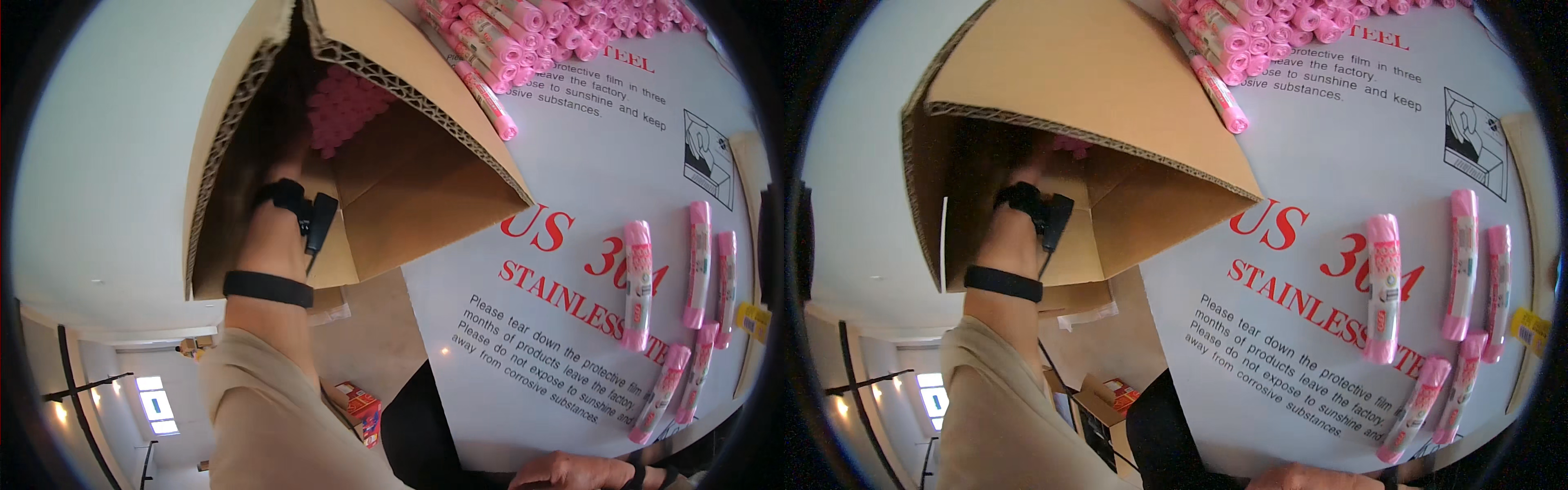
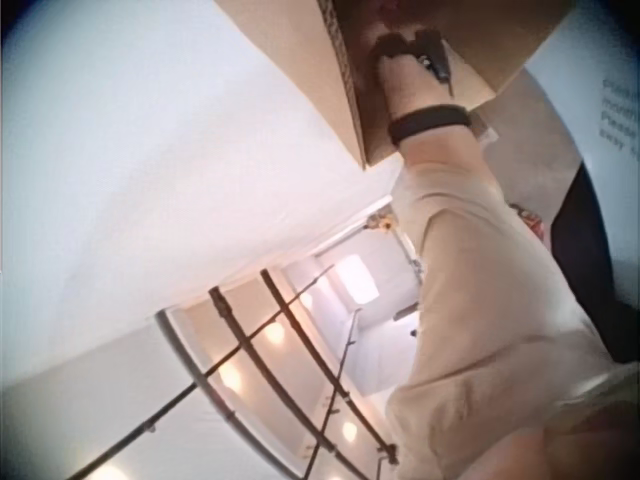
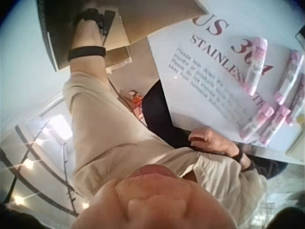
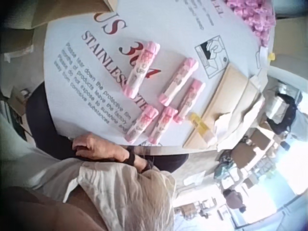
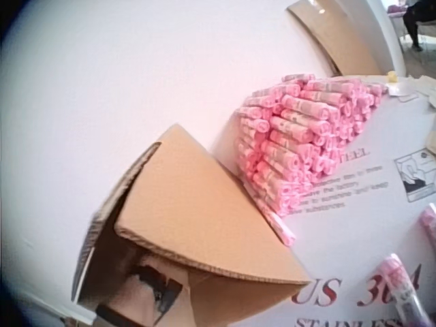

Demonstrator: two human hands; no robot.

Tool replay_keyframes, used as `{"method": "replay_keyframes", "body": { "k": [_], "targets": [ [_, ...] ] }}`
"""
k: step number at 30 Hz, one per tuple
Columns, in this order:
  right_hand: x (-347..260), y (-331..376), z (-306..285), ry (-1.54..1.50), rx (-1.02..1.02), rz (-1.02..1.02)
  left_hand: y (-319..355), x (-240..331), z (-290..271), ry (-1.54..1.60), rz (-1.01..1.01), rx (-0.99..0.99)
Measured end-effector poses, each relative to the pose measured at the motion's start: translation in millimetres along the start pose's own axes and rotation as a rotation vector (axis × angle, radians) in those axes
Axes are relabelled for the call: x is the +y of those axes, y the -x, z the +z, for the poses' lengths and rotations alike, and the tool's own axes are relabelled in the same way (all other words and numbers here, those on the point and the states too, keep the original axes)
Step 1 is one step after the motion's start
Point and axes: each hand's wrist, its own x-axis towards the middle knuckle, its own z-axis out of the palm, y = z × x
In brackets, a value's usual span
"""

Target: The person reaches into a cardboard box to retrieve pink tubes, applies glue to them using a glue stick, and presses the tubes together. After joining the tubes, the person arranges the assembled sets on the work surface and places them back into the cardboard box.

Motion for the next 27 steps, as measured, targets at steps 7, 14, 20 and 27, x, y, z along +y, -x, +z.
{"method": "replay_keyframes", "body": {
  "k": [7, 14, 20, 27],
  "targets": [
    [-1, -4, -1, -0.026, -0.005, 0.031, 10, 21, -7, 0.497, -0.123, 0.125],
    [34, 1, 25, 0.204, -0.155, -0.035, 92, 92, -89, 1.167, -0.345, -0.049],
    [-38, 43, 16, 0.525, -0.287, 0.11, 214, 246, -311, 1.555, 0.113, -0.872],
    [-95, 116, 9, 1.379, 0.872, 0.532, 288, 341, -379, 1.502, 0.147, -0.789]
  ]
}}
